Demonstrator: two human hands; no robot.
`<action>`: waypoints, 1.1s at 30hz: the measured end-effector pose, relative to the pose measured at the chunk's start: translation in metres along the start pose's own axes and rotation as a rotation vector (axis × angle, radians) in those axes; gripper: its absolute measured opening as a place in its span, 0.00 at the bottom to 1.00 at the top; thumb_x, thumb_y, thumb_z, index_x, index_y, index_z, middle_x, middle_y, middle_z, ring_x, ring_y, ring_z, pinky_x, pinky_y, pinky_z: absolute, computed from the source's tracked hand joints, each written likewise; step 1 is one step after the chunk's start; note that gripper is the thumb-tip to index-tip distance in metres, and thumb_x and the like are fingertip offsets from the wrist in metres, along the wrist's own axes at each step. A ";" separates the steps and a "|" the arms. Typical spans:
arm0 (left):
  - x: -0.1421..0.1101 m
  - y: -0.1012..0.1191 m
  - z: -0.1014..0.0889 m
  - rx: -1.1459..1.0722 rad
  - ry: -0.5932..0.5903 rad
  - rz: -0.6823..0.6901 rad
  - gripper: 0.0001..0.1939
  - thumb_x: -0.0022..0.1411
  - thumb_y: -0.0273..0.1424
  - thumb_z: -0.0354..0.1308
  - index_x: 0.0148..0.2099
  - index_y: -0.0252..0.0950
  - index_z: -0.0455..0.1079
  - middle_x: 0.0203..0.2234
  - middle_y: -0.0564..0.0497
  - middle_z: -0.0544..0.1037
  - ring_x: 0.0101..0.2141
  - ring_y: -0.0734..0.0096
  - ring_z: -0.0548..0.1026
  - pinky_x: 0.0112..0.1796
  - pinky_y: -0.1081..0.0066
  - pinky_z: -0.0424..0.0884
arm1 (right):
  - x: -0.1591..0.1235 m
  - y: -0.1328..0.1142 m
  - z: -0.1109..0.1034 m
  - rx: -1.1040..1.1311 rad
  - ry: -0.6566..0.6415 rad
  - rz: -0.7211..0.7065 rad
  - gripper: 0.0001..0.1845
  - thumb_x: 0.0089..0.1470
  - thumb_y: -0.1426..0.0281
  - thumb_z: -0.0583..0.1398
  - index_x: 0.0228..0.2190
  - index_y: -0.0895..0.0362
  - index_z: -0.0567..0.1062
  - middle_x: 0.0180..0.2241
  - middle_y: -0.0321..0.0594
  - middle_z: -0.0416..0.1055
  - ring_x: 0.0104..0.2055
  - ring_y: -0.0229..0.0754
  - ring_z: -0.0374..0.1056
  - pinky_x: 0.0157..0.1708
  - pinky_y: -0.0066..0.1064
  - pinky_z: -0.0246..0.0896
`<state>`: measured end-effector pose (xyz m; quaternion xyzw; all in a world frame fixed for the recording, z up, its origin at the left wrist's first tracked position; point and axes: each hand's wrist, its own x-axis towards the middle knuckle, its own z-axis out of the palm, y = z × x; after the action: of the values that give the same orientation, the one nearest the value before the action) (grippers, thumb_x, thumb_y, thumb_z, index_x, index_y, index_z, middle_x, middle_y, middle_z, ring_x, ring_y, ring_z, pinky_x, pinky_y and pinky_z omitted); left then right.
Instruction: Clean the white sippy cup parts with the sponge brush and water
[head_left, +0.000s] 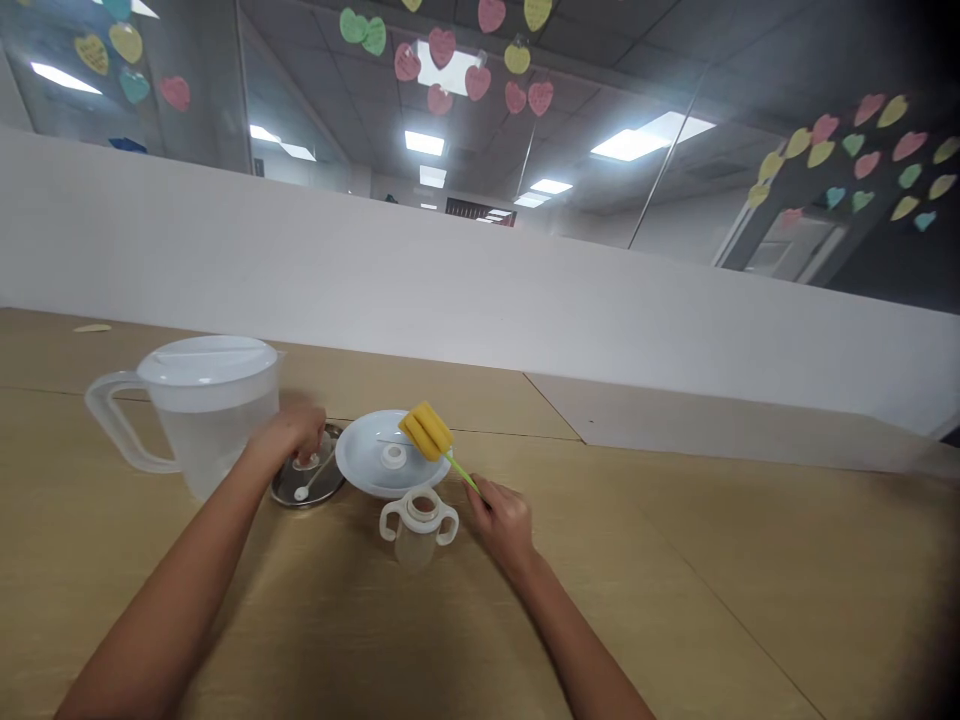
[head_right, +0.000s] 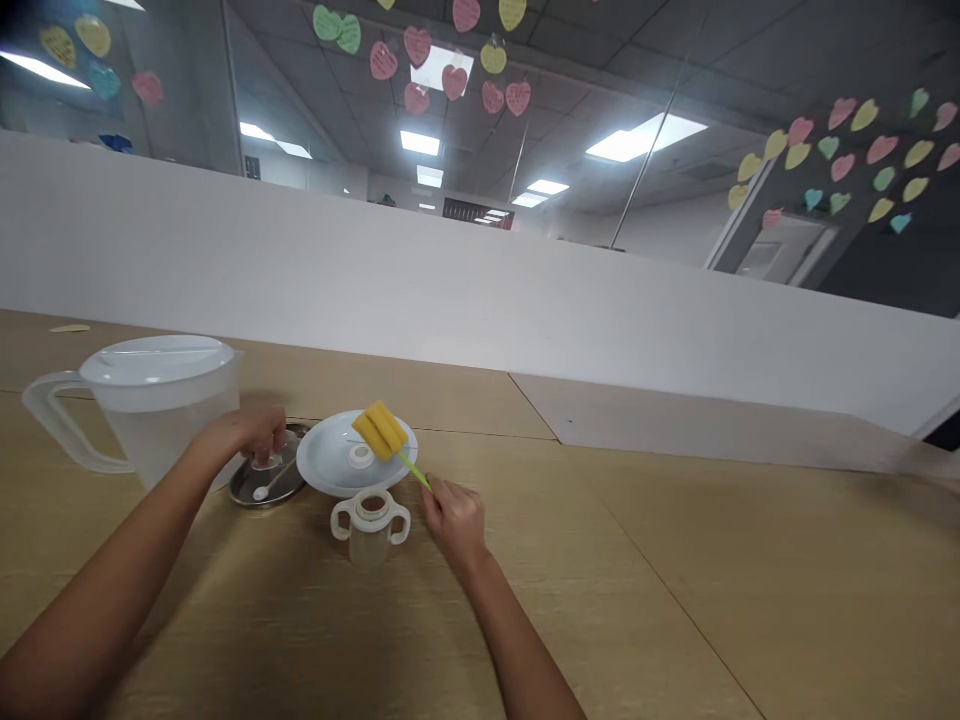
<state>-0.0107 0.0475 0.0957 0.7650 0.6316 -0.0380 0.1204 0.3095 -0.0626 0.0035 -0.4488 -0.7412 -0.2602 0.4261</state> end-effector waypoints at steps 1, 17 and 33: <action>0.005 -0.003 0.005 0.021 0.003 -0.028 0.09 0.27 0.18 0.62 0.13 0.34 0.66 0.11 0.48 0.70 0.23 0.54 0.74 0.28 0.63 0.69 | 0.000 0.000 0.000 0.001 -0.002 -0.002 0.18 0.62 0.67 0.51 0.31 0.60 0.78 0.20 0.41 0.74 0.20 0.34 0.68 0.23 0.24 0.56; 0.015 0.001 0.022 0.118 0.099 -0.104 0.12 0.24 0.22 0.69 0.15 0.34 0.69 0.21 0.37 0.77 0.32 0.41 0.76 0.34 0.56 0.70 | 0.003 0.000 -0.001 -0.010 -0.012 -0.039 0.19 0.62 0.67 0.50 0.30 0.60 0.77 0.18 0.38 0.72 0.18 0.33 0.66 0.22 0.25 0.54; 0.010 0.088 0.051 -0.045 0.194 0.336 0.09 0.48 0.28 0.61 0.35 0.36 0.74 0.38 0.43 0.78 0.41 0.56 0.75 0.39 0.67 0.67 | -0.005 0.001 0.005 0.007 -0.063 0.039 0.22 0.63 0.64 0.48 0.29 0.59 0.77 0.19 0.39 0.73 0.19 0.33 0.66 0.22 0.25 0.50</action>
<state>0.0824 0.0299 0.0560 0.8568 0.5044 0.0709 0.0806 0.3095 -0.0606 -0.0029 -0.4697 -0.7461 -0.2352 0.4091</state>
